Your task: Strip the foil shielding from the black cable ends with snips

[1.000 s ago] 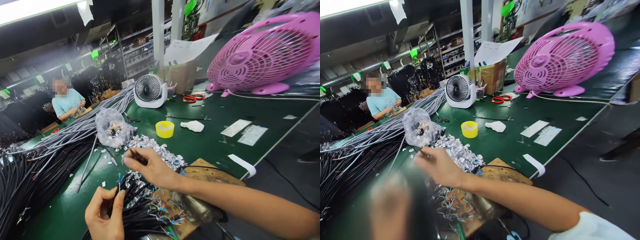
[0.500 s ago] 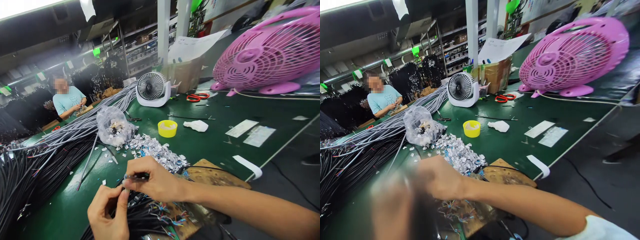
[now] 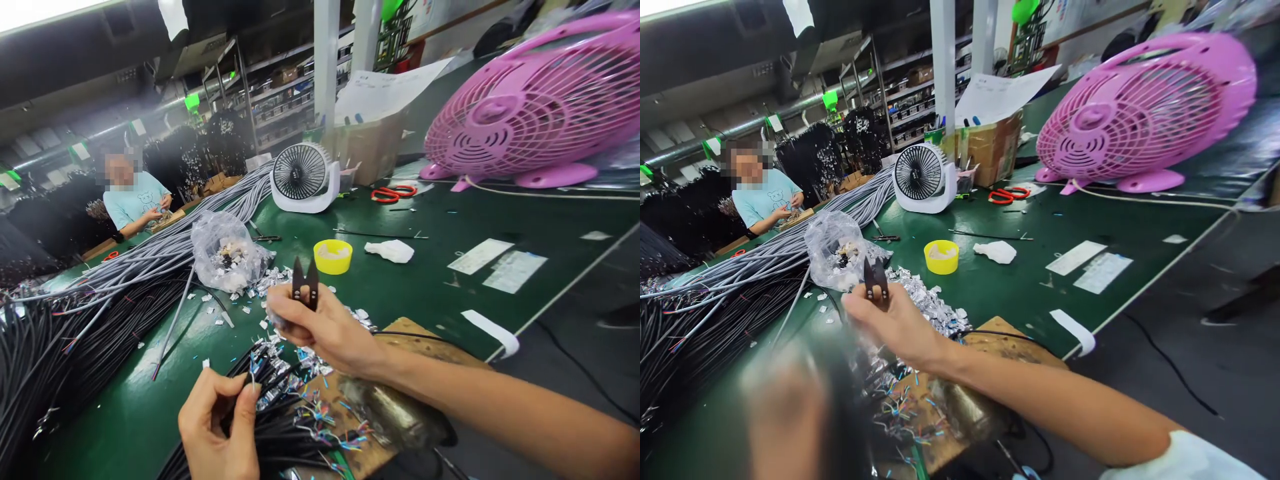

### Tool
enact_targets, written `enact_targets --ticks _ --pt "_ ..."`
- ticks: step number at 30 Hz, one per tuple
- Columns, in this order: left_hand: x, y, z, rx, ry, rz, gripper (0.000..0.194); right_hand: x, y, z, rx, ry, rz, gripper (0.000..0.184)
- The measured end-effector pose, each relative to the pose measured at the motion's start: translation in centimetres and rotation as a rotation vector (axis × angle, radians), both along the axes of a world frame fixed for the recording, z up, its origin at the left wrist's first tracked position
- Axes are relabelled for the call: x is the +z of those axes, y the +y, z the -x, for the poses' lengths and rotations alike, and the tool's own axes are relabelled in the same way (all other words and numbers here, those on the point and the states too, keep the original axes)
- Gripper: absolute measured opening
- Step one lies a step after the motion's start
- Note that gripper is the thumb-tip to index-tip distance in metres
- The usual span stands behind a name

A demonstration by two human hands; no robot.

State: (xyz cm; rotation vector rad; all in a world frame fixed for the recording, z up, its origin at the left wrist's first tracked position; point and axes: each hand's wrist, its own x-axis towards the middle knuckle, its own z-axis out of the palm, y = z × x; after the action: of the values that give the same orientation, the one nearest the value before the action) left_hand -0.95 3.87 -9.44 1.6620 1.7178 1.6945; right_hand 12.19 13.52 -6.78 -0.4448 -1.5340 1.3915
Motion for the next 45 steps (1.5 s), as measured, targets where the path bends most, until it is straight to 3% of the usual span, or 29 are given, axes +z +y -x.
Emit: enact_targets --ticks 2,5,7,10,12,16,17,20,22,24,27,29,30,33,38,45 --pt "0.0 0.0 -0.1 0.011 -0.007 -0.005 0.021 -0.2 0.3 0.0 -0.099 -0.078 -0.064 0.044" --pt "0.0 -0.2 -0.3 0.036 0.001 -0.018 0.018 -1.0 0.3 0.3 -0.02 -0.233 -0.342 0.038" --pt "0.0 -0.2 -0.4 0.041 0.009 -0.018 0.015 -1.4 0.0 0.5 0.058 -0.233 -0.49 0.031" --pt "0.0 -0.2 -0.4 0.009 0.005 0.001 0.016 -1.5 -0.5 0.6 -0.003 -0.163 -0.643 0.028" --pt "0.1 -0.1 -0.3 -0.028 -0.003 0.026 0.018 -1.3 -0.6 0.6 0.0 -0.136 -0.651 0.027" --pt "0.1 0.1 -0.2 -0.073 -0.007 0.066 0.025 -1.1 -0.5 0.5 0.223 -0.136 -0.425 0.031" --pt "0.1 0.1 -0.2 -0.072 -0.005 0.068 0.026 -1.2 -0.4 0.4 0.203 -0.14 -0.458 0.031" --pt "0.1 0.1 -0.3 -0.042 0.008 0.059 0.025 -1.7 -0.4 0.5 -0.087 -0.154 -0.785 0.027" --pt "0.1 0.0 -0.4 -0.019 0.017 0.049 0.024 -1.8 -0.5 0.5 -0.193 -0.145 -0.89 0.025" --pt "0.2 -0.1 -0.3 -0.003 0.017 0.04 0.019 -1.5 -0.5 0.4 -0.108 -0.167 -0.755 0.028" --pt "0.2 -0.1 0.0 0.016 -0.001 0.033 0.017 -0.4 -0.2 0.1 0.045 -0.132 -0.304 0.039" --pt "0.2 0.0 0.2 0.024 -0.021 0.031 0.02 0.2 0.2 -0.2 -0.039 0.001 -0.06 0.044" --pt "0.1 0.1 0.3 0.026 -0.032 0.029 0.021 0.4 0.4 -0.3 -0.116 0.049 -0.008 0.044" --pt "0.1 0.2 0.4 0.033 -0.056 0.021 0.02 0.2 0.6 -0.2 -0.214 -0.042 -0.137 0.031" --pt "0.2 0.1 0.3 0.045 -0.054 0.004 0.019 -1.0 0.0 0.2 -0.06 -0.243 -0.453 0.017" --pt "0.3 0.0 -0.1 0.061 -0.03 -0.001 0.021 -1.7 -0.2 0.2 -0.153 -0.205 -0.614 0.014"
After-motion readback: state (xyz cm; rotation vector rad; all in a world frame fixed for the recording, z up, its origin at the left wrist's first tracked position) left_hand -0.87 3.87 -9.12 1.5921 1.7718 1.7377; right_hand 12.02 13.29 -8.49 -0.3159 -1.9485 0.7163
